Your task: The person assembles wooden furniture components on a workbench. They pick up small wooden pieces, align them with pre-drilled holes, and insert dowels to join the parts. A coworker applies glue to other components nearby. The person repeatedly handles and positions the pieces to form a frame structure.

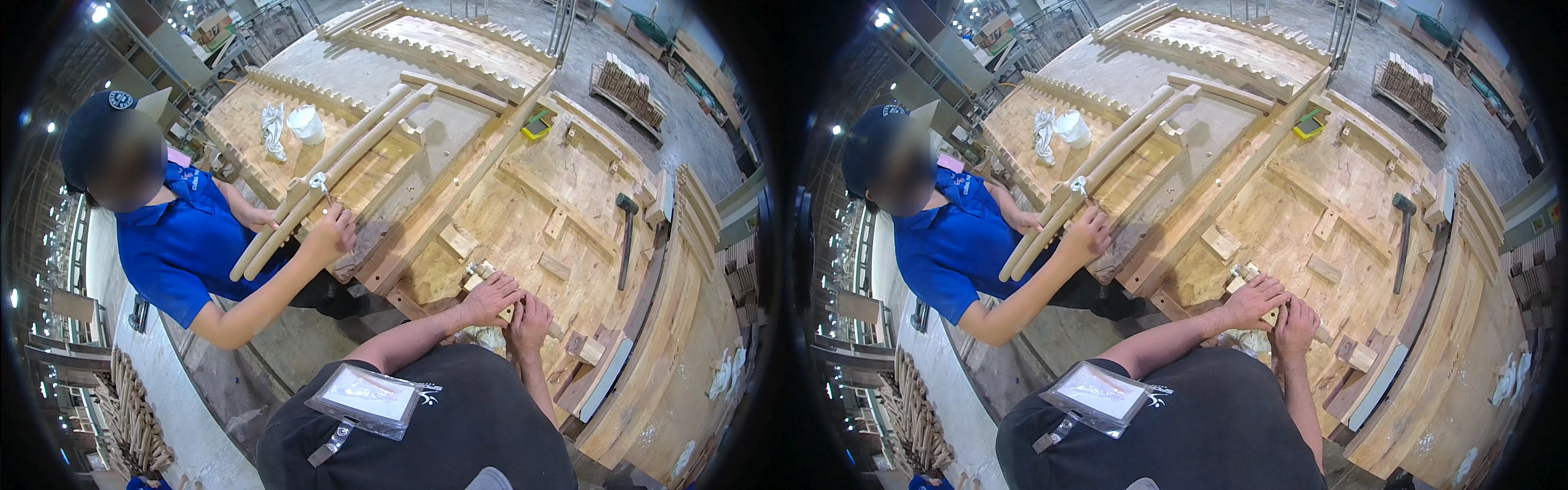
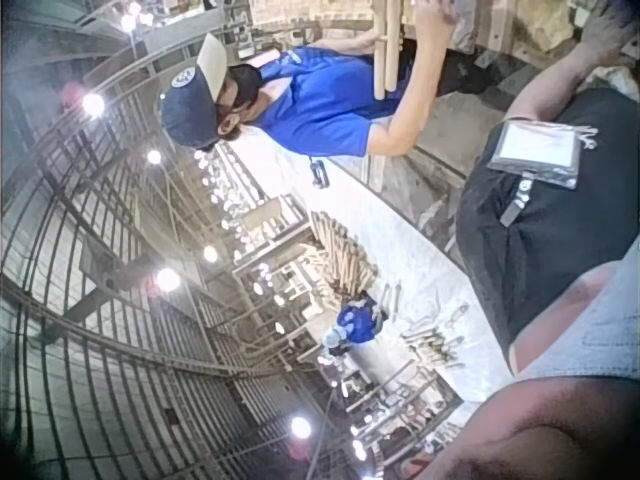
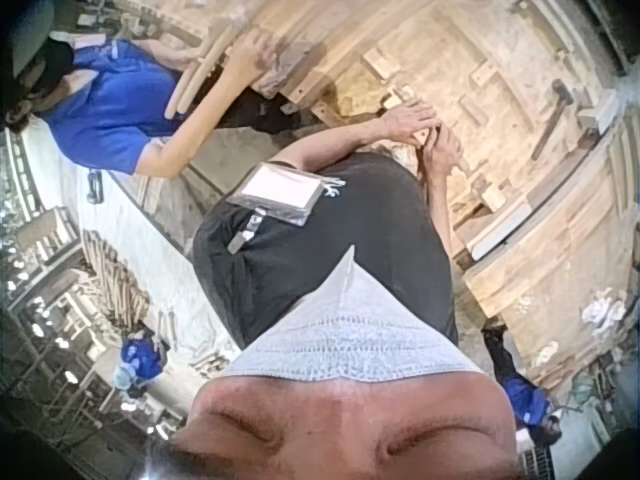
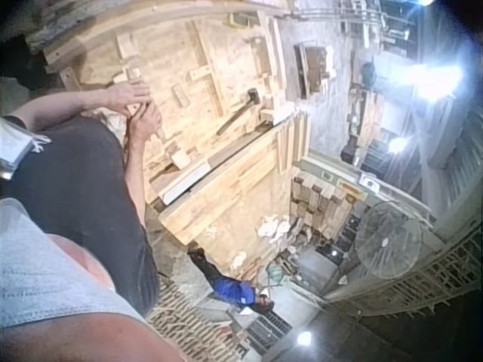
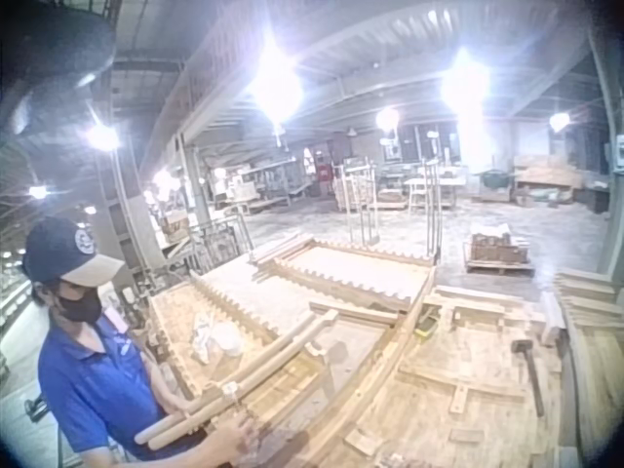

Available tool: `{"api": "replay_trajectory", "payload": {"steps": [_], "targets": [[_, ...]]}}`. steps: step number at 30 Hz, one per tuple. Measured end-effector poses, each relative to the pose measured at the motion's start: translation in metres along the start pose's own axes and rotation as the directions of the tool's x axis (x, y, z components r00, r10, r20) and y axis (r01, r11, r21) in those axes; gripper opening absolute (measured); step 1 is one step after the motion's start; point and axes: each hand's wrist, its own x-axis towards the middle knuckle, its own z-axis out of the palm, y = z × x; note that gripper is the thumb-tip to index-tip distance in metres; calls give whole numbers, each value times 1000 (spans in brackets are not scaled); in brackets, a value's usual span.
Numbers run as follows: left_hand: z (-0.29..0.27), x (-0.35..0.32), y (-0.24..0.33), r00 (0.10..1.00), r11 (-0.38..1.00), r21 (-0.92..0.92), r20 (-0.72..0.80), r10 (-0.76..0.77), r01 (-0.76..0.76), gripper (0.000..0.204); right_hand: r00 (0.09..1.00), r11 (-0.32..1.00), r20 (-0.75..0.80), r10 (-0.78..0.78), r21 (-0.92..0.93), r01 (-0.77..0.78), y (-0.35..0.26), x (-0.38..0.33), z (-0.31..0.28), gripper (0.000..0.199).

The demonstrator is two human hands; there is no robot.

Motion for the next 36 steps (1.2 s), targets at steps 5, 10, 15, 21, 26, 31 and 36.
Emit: {"api": "replay_trajectory", "payload": {"steps": [5, 10, 15, 21, 26, 31, 36], "targets": [[-1, 0, 0, 1000, 1000, 0, 12, 2, -2, 103, 1000, 1000, -6, -6, 2, 6, 2, 0, 2, 38], [-1, 0, 0, 1000, 1000, -5, 23, -7, 8, 102, 1000, 1000, -13, -5, 1, 5, 0, 0, 0, 38], [-1, 0, 0, 1000, 1000, 6, 20, -5, 5, 101, 1000, 1000, -14, -9, -2, 9, -1, 0, -1, 38], [1, 0, -1, 1000, 1000, 7, 13, 3, -3, 102, 1000, 1000, -17, -8, -12, 8, 1, -1, 2, 38], [2, -1, -1, 1000, 1000, 8, 14, -1, 1, 101, 1000, 1000, -22, -12, 7, 12, 0, -1, 2, 38], [0, -1, 0, 1000, 1000, 13, 23, -6, 5, 100, 999, 1000, -30, -19, -5, 19, 0, -1, 1, 38], [-1, 0, 1, 1000, 1000, 15, 28, -8, 8, 101, 1000, 1000, -23, -18, -7, 18, 1, -1, 0, 38]]}}
